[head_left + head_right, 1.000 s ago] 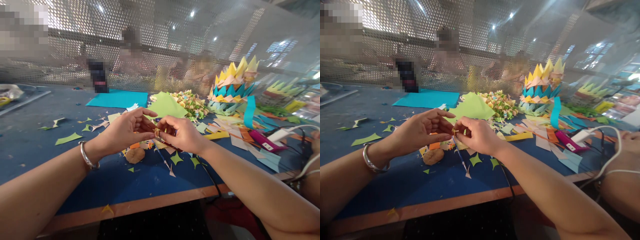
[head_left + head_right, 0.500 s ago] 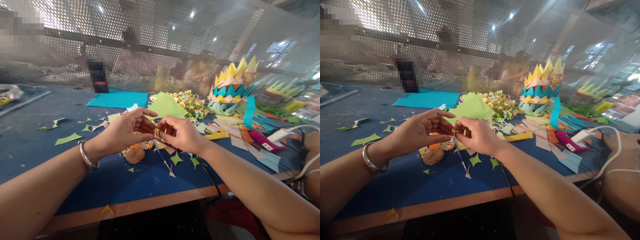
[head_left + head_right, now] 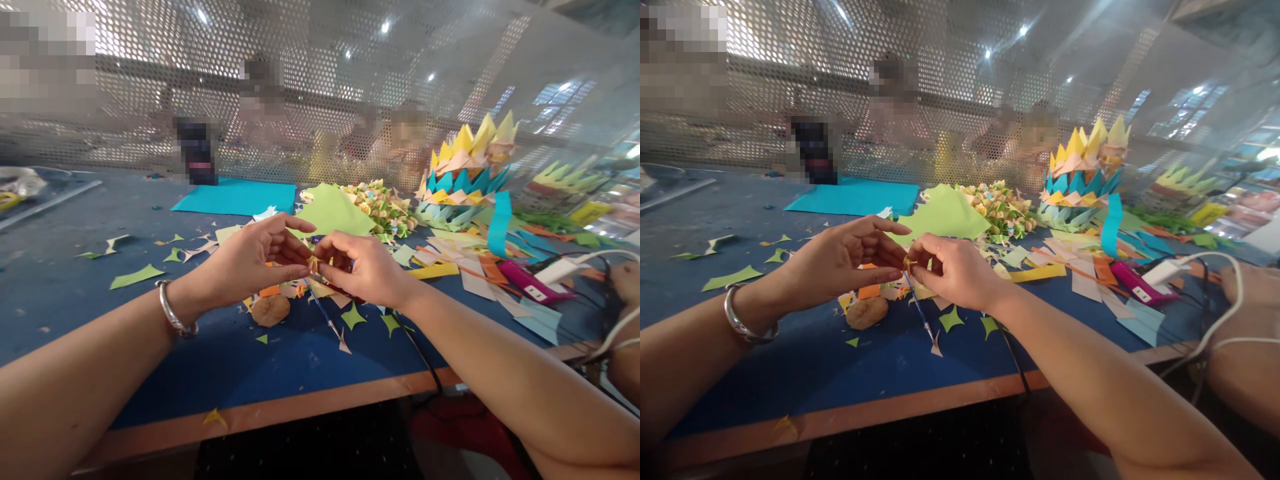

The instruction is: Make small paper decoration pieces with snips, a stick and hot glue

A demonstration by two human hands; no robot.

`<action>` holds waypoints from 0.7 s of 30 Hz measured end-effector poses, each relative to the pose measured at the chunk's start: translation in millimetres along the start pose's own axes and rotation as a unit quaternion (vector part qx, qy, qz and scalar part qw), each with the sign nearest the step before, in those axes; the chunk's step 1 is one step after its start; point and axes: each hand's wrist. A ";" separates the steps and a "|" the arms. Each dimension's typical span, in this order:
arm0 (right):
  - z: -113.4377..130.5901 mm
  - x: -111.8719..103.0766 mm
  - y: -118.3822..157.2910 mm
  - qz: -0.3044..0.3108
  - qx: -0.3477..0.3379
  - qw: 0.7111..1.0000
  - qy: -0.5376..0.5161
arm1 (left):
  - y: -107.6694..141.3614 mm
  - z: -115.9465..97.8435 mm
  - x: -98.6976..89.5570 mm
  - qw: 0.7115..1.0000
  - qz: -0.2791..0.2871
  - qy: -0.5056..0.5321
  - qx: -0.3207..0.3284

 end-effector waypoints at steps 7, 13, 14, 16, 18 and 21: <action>-2.8 1.0 0.0 -0.007 -0.012 1.000 0.003 | -0.8 -2.4 2.1 1.000 -0.008 -0.001 0.003; -1.8 1.4 0.4 -0.005 -0.009 1.000 0.005 | -1.0 -2.9 1.2 1.000 -0.011 -0.002 -0.006; -1.7 1.1 0.4 -0.005 -0.010 1.000 0.004 | -1.1 -2.8 0.9 1.000 -0.010 -0.001 -0.008; -1.3 0.5 0.1 -0.008 -0.013 1.000 0.004 | -1.3 -2.7 0.3 1.000 -0.006 0.005 -0.015; -0.8 -0.2 -0.2 -0.007 -0.013 1.000 0.003 | -1.4 -2.8 -0.3 1.000 -0.003 0.013 -0.024; 0.1 -0.8 -0.5 -0.005 -0.013 1.000 0.003 | -1.3 -3.7 -1.0 0.999 -0.003 0.020 -0.037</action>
Point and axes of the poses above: each hand's wrist, its own y-axis away from the middle knuckle, its own x-axis out of the palm, z = x × y, and after that the axes turned 11 degrees about -z, right-handed
